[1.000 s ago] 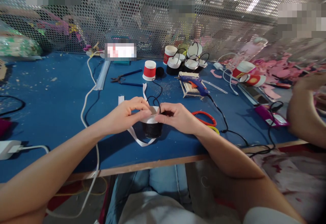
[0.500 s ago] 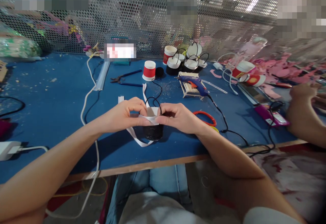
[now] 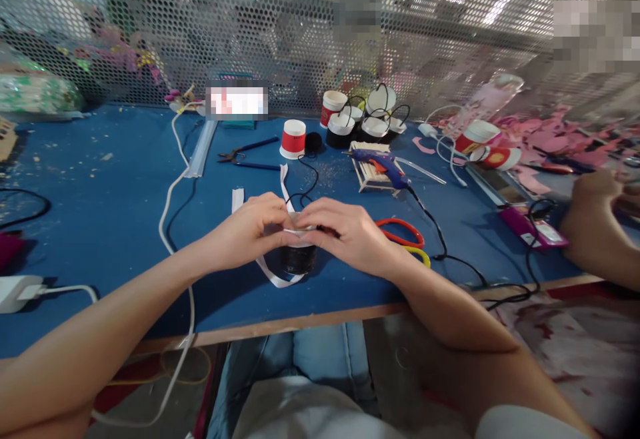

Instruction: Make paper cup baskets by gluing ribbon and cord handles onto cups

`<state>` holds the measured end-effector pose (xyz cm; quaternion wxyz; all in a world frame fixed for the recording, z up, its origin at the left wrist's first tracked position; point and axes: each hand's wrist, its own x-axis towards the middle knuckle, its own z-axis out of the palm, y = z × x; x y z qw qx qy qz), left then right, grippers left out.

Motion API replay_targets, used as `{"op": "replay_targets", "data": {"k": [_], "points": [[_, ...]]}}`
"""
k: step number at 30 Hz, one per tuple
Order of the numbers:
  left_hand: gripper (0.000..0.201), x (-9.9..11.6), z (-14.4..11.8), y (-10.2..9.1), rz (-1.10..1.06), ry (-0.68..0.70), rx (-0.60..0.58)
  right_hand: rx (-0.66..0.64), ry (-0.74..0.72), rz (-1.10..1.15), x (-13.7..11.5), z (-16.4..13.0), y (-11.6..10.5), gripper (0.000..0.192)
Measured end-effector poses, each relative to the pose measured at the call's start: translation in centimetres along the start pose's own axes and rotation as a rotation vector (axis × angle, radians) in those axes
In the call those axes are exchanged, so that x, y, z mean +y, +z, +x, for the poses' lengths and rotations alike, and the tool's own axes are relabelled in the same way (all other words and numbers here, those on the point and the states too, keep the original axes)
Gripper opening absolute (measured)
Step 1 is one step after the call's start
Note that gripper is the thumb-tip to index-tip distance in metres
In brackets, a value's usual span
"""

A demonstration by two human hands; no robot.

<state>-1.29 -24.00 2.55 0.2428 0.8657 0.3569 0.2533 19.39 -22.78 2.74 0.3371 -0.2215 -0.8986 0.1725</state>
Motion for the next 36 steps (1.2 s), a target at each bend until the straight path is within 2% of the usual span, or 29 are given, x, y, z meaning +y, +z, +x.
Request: {"op": "replay_targets", "data": {"k": [3,5,8,13,22,26,28,30,33,36], "points": [[0.021,0.2,0.0,0.0,0.028,0.013,0.014,-0.081,-0.008,-0.063,0.0,0.0,0.4,0.018],[0.021,0.2,-0.1,-0.3,-0.014,-0.012,0.062,-0.053,-0.007,-0.067,0.2,0.0,0.3,0.02],[0.035,-0.1,-0.1,-0.8,-0.077,-0.053,0.118,0.018,-0.016,-0.044,0.4,-0.1,0.0,0.019],[0.015,-0.5,-0.1,-0.9,-0.057,0.056,0.071,0.02,-0.015,-0.016,0.5,-0.2,-0.2,0.019],[0.019,-0.5,0.0,-0.8,-0.043,0.014,0.048,-0.037,0.029,-0.022,0.6,-0.2,-0.3,0.019],[0.022,-0.4,0.1,-0.5,0.009,0.002,0.058,0.055,0.039,-0.015,0.2,-0.2,-0.8,0.024],[0.023,-0.3,0.1,-0.3,0.036,-0.013,0.053,0.049,0.053,-0.088,-0.1,-0.2,-0.7,0.023],[0.025,-0.1,0.1,-0.1,0.05,-0.023,0.05,-0.011,0.046,-0.201,-0.2,-0.1,-0.3,0.022],[0.025,0.0,0.0,-0.1,0.043,-0.034,0.043,-0.069,0.025,-0.295,-0.2,-0.1,0.3,0.029],[0.025,-0.2,0.0,-0.4,-0.06,-0.072,0.043,-0.028,0.03,-0.271,0.0,0.0,0.4,0.029]]}}
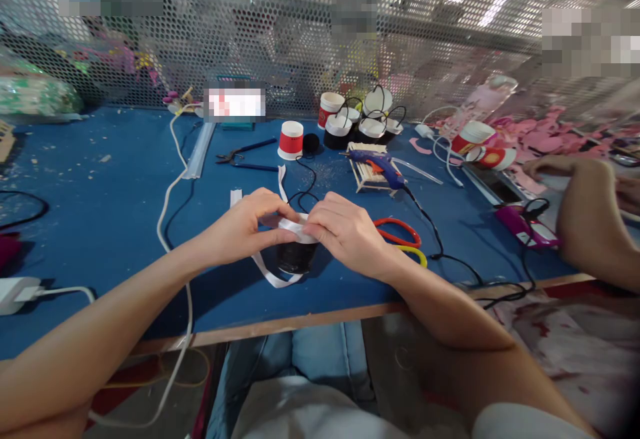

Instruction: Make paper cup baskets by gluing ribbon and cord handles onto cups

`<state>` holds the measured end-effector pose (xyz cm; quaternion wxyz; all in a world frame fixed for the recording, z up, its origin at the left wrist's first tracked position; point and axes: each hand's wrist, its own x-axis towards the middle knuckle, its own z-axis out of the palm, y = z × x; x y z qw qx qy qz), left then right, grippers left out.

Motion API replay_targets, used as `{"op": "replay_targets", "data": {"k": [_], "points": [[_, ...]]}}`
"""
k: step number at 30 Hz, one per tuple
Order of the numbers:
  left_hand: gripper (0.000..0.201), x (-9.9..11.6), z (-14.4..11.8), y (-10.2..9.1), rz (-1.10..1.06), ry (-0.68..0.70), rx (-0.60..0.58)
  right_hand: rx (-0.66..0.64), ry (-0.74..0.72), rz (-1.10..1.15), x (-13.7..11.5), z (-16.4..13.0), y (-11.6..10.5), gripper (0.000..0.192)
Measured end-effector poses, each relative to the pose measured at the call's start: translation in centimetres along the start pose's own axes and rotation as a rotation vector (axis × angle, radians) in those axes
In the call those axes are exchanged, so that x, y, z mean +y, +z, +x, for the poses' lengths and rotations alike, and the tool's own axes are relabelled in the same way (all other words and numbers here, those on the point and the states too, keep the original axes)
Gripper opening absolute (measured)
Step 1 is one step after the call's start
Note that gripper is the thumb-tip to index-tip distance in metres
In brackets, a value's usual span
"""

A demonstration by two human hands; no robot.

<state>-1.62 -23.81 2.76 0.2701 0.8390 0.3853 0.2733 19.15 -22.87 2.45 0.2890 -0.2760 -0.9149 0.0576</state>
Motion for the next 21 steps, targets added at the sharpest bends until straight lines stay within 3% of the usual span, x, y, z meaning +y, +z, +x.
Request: {"op": "replay_targets", "data": {"k": [4,15,18,21], "points": [[0.032,-0.55,0.01,-0.36,-0.135,-0.059,-0.049,0.024,0.028,0.049,0.36,-0.1,-0.14,0.028],[0.032,-0.65,-0.06,-0.01,-0.1,-0.031,-0.098,-0.041,-0.014,0.175,0.35,0.03,-0.28,0.024],[0.033,-0.36,-0.03,0.05,-0.076,-0.021,-0.054,-0.067,-0.018,0.155,0.15,-0.02,-0.24,0.023],[0.036,-0.26,0.12,-0.03,-0.035,0.036,0.116,-0.013,-0.015,0.124,0.12,-0.05,-0.23,0.024]]}}
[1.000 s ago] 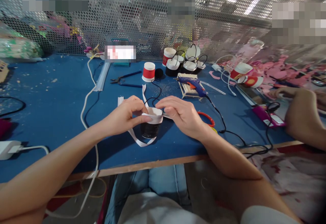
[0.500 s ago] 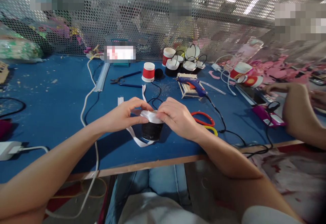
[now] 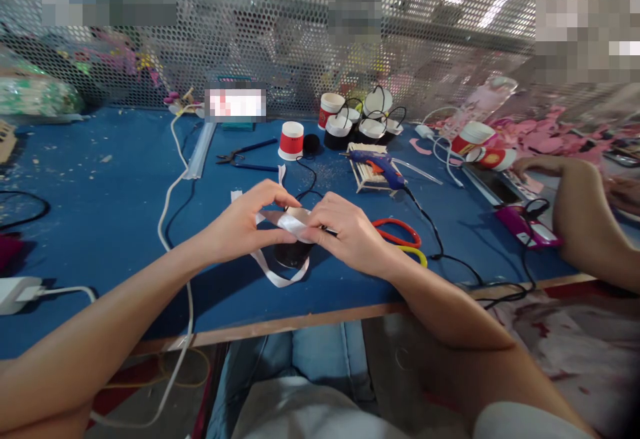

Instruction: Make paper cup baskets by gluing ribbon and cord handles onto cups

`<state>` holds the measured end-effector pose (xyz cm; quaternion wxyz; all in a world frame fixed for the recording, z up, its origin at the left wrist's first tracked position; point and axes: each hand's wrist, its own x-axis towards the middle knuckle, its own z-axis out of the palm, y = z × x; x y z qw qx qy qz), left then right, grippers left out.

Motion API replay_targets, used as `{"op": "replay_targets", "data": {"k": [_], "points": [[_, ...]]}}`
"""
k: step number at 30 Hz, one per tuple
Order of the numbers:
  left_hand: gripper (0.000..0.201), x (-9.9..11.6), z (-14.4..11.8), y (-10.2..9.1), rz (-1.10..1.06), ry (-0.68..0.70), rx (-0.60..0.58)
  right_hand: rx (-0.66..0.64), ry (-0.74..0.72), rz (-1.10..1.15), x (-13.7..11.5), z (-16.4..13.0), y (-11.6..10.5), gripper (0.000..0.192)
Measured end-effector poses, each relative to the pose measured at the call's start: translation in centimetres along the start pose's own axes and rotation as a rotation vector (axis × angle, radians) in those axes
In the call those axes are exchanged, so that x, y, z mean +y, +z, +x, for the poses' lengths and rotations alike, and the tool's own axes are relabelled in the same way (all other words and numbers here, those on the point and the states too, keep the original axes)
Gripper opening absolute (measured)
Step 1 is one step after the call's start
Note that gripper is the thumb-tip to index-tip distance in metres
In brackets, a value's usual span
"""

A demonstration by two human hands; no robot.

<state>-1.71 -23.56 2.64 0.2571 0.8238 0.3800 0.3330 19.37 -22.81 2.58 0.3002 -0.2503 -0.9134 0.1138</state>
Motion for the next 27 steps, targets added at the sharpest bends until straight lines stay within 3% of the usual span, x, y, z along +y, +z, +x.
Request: {"op": "replay_targets", "data": {"k": [3,8,15,27], "points": [[0.031,0.1,0.2,-0.2,0.04,-0.057,0.148,0.068,0.016,-0.089,0.0,0.0,-0.1,0.027],[0.028,0.7,0.4,-0.3,-0.013,-0.274,0.059,0.102,-0.041,-0.259,0.1,0.0,-0.1,0.032],[0.027,1.1,0.3,-0.2,-0.064,-0.167,-0.005,0.128,-0.049,-0.298,0.5,-0.1,-0.2,0.031],[0.025,1.2,0.2,-0.3,-0.019,-0.207,-0.015,0.097,-0.071,-0.1,0.2,-0.1,-0.2,0.027]]}}
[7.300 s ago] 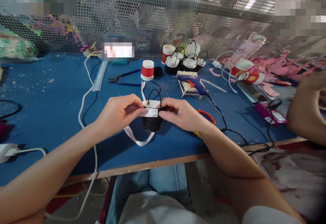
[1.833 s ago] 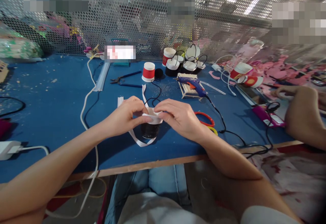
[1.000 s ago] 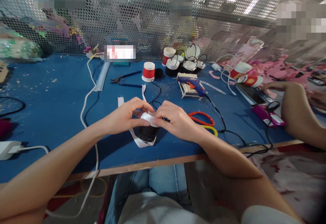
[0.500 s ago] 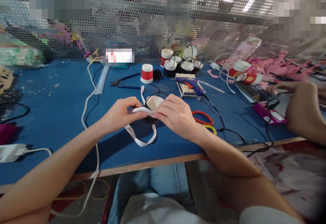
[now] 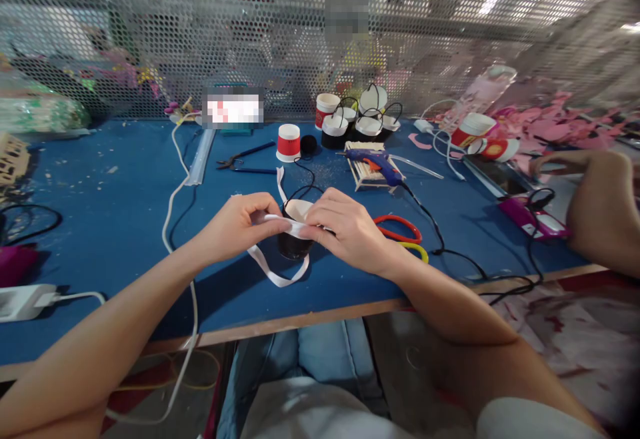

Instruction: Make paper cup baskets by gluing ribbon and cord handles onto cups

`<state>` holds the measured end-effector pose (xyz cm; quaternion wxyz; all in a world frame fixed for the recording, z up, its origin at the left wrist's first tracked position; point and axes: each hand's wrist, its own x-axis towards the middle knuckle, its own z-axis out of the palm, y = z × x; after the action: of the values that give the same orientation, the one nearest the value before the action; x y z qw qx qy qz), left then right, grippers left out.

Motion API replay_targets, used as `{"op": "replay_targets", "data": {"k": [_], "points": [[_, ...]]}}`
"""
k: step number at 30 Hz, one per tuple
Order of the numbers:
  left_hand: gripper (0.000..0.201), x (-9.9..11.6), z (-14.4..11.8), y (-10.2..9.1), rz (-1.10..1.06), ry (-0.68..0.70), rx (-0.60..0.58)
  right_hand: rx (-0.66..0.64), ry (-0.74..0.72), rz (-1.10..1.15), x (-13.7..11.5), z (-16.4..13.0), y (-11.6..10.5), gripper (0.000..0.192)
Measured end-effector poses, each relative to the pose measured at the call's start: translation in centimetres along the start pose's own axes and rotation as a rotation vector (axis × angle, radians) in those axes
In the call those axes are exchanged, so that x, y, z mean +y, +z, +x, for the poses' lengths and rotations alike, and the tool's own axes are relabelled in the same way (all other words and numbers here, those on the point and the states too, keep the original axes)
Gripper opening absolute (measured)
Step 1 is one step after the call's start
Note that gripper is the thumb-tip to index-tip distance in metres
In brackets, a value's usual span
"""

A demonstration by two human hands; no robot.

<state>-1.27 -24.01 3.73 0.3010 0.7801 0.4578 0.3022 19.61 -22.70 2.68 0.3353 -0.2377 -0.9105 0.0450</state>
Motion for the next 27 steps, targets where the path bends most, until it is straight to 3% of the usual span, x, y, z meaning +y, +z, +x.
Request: {"op": "replay_targets", "data": {"k": [5,9,11,12,15,17,20,21,25,27], "points": [[0.034,-0.5,0.2,-0.4,-0.03,-0.06,-0.084,-0.016,0.001,0.098,-0.4,0.1,-0.3,0.022],[0.035,-0.3,-0.3,-0.2,0.014,-0.056,0.092,0.049,0.043,0.068,-0.1,0.1,-0.2,0.021],[0.028,0.3,-0.7,0.2,0.092,0.038,0.182,0.134,0.088,0.015,0.3,0.1,0.1,0.02],[0.025,0.6,-1.0,0.3,0.139,0.122,0.169,0.174,0.11,-0.003,0.6,0.1,0.3,0.02],[0.022,1.0,-1.3,0.6,0.179,0.415,-0.022,0.245,0.153,0.009,1.3,0.0,0.9,0.019],[0.025,0.5,-1.1,0.5,0.106,0.47,0.006,0.269,0.157,0.042,1.4,0.0,1.1,0.018],[0.018,-0.9,-0.3,0.4,-0.001,0.24,0.389,0.319,0.123,0.058,1.1,0.1,1.4,0.017],[0.018,-1.4,-0.1,0.4,-0.028,0.154,0.427,0.334,0.102,0.057,0.9,0.1,1.4,0.016],[0.063,-2.5,0.4,1.7,-0.216,0.008,0.099,0.363,0.041,0.046,0.5,0.1,1.4,0.015],[0.074,-2.2,0.3,2.5,-0.235,-0.024,0.031,0.362,0.039,0.048,0.5,0.1,1.5,0.014]]}}
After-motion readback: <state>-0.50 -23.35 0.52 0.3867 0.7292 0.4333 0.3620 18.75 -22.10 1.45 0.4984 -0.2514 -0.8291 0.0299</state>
